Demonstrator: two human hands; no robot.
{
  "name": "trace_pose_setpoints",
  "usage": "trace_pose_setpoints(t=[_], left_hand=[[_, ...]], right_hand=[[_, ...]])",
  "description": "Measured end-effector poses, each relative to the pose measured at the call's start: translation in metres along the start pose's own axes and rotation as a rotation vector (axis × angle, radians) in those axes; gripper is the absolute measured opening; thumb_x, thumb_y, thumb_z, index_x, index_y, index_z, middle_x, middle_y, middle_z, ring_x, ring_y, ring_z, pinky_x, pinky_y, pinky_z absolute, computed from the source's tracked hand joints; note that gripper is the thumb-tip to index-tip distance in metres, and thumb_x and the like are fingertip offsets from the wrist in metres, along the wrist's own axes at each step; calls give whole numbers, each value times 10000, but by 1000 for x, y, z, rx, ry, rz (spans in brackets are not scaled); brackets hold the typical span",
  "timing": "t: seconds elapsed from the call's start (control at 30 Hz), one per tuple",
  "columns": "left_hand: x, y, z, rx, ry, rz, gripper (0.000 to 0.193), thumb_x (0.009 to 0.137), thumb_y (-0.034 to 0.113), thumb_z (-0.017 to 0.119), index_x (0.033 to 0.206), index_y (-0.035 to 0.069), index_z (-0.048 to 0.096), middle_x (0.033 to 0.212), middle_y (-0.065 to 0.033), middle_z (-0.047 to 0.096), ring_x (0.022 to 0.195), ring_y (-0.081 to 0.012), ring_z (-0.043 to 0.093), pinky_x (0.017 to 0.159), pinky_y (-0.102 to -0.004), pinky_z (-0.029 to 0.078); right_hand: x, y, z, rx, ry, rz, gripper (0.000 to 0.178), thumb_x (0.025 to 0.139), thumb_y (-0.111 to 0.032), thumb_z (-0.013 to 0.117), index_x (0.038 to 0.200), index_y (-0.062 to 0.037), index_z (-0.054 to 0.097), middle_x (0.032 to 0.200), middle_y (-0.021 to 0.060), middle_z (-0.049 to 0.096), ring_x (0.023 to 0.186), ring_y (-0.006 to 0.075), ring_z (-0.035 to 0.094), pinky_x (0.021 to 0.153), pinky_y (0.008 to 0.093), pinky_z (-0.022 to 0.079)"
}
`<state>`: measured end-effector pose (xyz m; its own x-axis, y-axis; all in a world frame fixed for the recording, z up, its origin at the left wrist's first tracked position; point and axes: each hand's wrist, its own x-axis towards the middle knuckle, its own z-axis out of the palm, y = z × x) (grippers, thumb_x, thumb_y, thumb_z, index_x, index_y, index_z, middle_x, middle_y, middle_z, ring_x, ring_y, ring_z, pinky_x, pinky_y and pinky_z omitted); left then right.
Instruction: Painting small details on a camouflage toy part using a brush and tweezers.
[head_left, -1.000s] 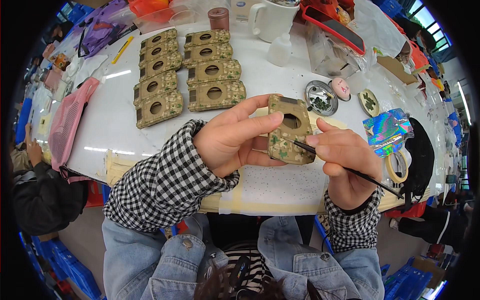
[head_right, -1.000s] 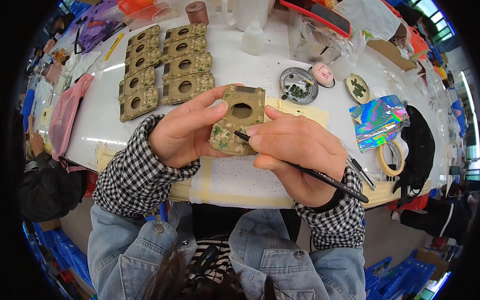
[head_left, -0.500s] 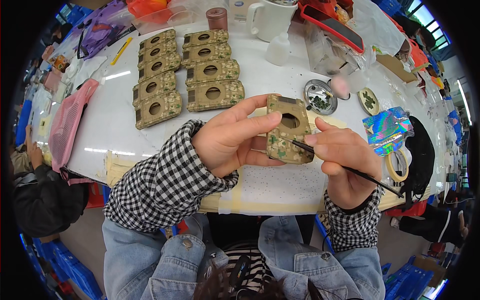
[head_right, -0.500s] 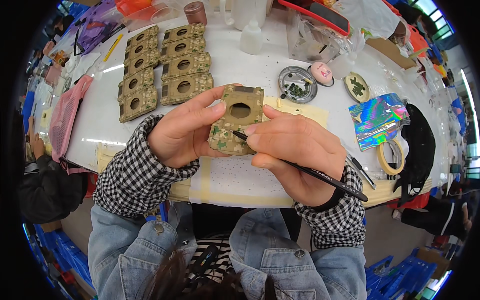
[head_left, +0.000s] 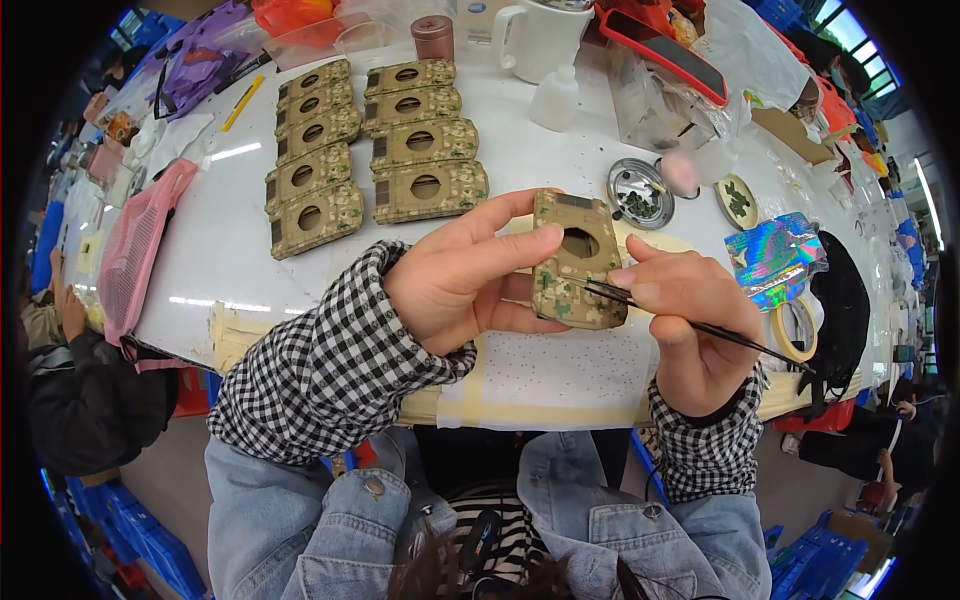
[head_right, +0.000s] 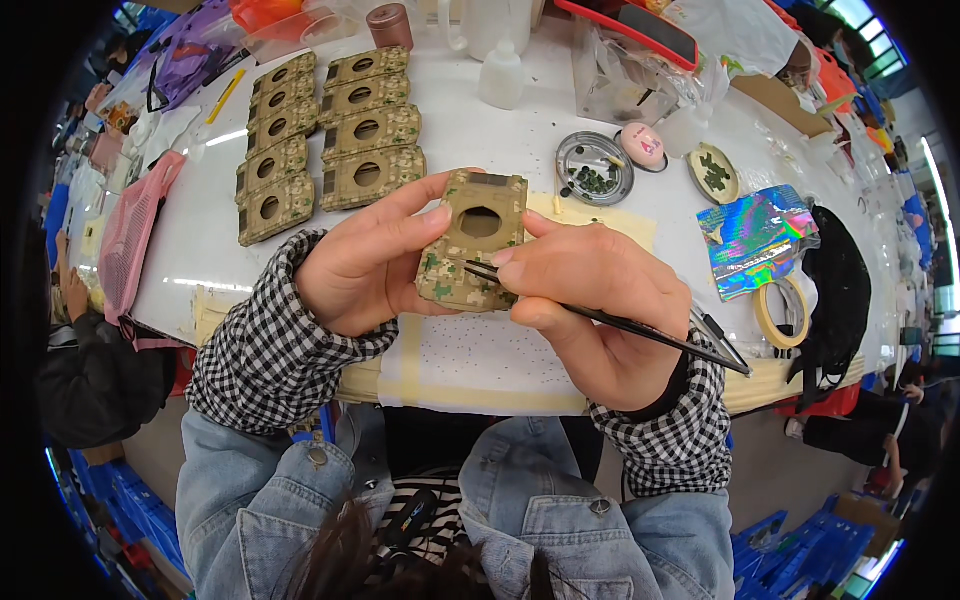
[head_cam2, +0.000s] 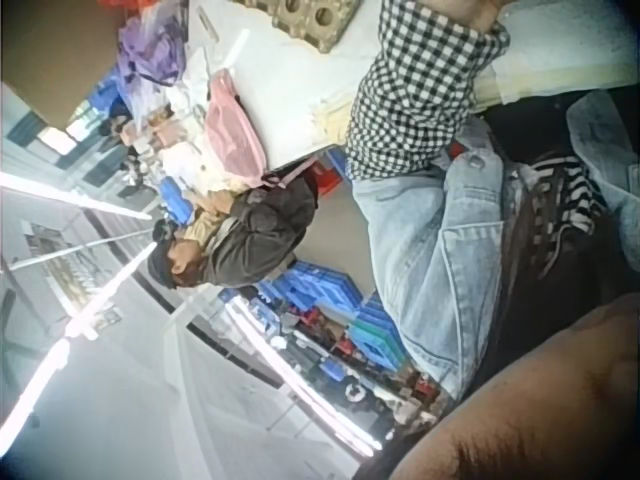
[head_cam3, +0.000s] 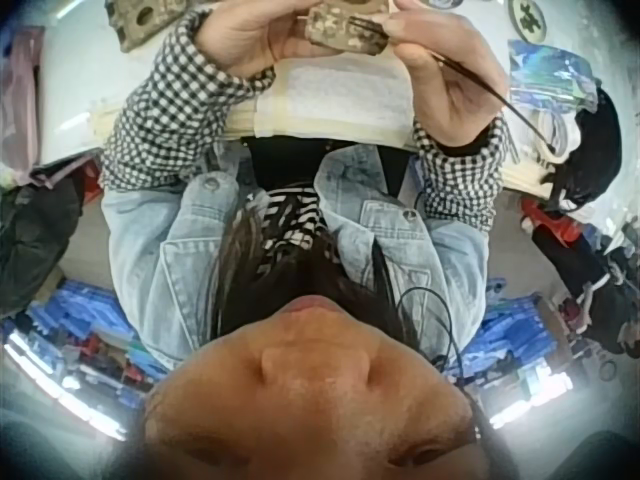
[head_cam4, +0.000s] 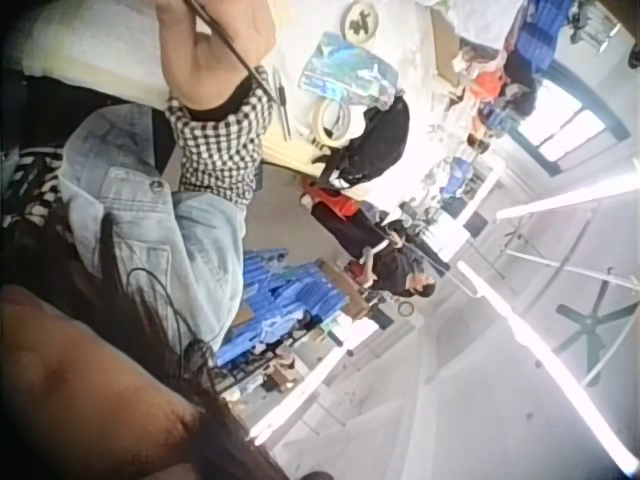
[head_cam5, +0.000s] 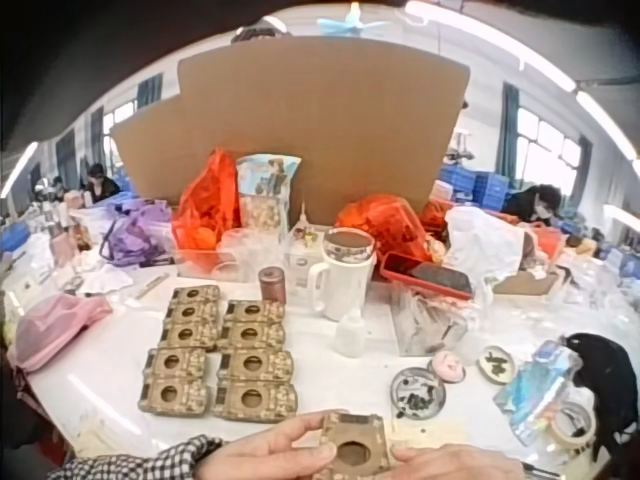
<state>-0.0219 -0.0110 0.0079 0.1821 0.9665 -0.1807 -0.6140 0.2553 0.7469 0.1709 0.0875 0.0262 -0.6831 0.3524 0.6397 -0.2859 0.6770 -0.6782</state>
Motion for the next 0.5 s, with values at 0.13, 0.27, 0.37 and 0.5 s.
trace_pose_setpoints(t=[0.13,0.27,0.37,0.5], left_hand=[[0,0,0,5,-5,4,514,965,272,451,1389,54,260,1268,-108,487,1112,-202,564,904,-371,520],[-1,0,0,6,2,13,513,963,270,456,1387,55,263,1262,-108,491,1110,-202,565,893,-367,527],[-1,0,1,5,12,9,512,961,268,461,1384,55,265,1264,-108,489,1111,-202,564,894,-368,527],[-1,0,1,4,15,6,512,960,266,465,1382,55,265,1265,-109,488,1115,-202,562,900,-370,525]], right_hand=[[-1,1,0,4,4,-2,155,796,-65,688,934,-9,644,921,129,671,841,253,647,911,455,488],[0,1,0,-3,0,-1,155,795,-61,688,933,-7,642,919,129,671,836,253,647,910,453,490],[0,0,1,-10,-1,0,154,795,-57,688,933,-6,642,918,129,672,831,253,647,908,450,490],[-1,1,1,-1,7,-1,155,794,-56,688,933,-5,642,917,128,673,828,253,647,907,449,491]])
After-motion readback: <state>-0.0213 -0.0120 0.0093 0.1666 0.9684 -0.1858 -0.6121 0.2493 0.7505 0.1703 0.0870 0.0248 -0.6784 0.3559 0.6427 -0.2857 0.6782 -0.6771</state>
